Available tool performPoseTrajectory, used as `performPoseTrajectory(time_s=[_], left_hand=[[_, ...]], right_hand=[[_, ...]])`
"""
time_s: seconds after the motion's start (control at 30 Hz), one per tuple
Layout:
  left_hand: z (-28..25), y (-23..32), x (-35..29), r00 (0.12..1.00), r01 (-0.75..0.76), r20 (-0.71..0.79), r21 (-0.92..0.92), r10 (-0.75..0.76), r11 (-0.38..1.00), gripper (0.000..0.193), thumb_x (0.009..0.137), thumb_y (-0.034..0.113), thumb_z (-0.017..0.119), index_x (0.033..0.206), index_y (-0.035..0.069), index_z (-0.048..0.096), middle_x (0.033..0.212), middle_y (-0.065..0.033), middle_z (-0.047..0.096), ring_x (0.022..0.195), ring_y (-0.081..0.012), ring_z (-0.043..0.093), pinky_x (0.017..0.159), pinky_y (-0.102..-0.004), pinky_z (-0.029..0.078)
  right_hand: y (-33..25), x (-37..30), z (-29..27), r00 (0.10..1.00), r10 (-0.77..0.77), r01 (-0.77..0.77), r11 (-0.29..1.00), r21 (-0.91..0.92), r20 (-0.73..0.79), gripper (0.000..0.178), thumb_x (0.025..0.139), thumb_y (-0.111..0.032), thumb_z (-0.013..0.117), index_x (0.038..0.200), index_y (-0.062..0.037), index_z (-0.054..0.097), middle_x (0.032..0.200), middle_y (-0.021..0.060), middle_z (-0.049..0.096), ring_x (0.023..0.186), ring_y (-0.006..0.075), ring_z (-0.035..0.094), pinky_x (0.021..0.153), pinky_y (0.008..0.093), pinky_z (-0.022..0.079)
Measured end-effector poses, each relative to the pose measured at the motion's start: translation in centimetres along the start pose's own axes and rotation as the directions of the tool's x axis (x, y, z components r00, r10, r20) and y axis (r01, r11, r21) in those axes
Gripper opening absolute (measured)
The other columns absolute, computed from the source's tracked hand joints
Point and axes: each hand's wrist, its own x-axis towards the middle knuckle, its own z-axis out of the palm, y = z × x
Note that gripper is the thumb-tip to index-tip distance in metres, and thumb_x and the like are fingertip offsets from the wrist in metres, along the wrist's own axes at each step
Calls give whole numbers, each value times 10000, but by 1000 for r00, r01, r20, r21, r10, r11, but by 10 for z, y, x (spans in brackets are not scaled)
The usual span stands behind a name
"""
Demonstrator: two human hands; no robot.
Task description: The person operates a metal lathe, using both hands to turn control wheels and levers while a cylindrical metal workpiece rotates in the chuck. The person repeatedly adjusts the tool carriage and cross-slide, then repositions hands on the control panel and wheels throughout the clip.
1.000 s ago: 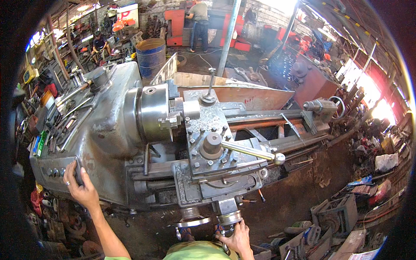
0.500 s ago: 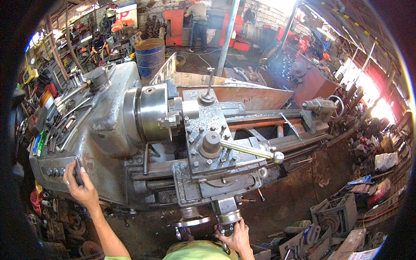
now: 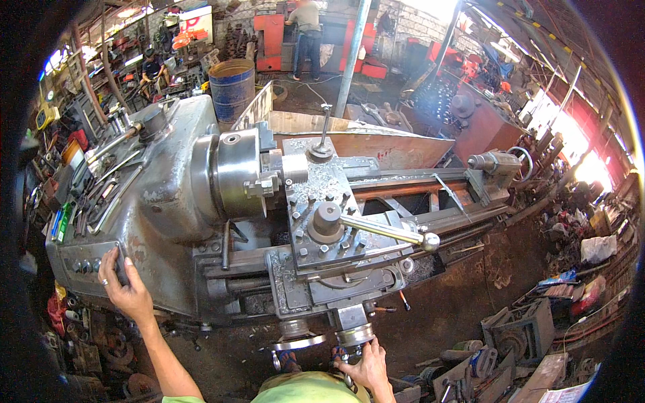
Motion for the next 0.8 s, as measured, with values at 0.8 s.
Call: performPoseTrajectory(time_s=[0.8], left_hand=[[1, 1, 1, 1000, 4, -5, 9, -4, 1000, 247, 919, 66, 614, 1147, -22, 646, 1167, -156, 644, 1149, -339, 567, 1006, -474, 423]], right_hand=[[2, -2, 3, 997, -45, 44, 999, -15, -68, 1012, 615, -559, 835, 1348, 40, 475, 1384, 306, 419, 1193, 499, 468, 1032, 524, 408]])
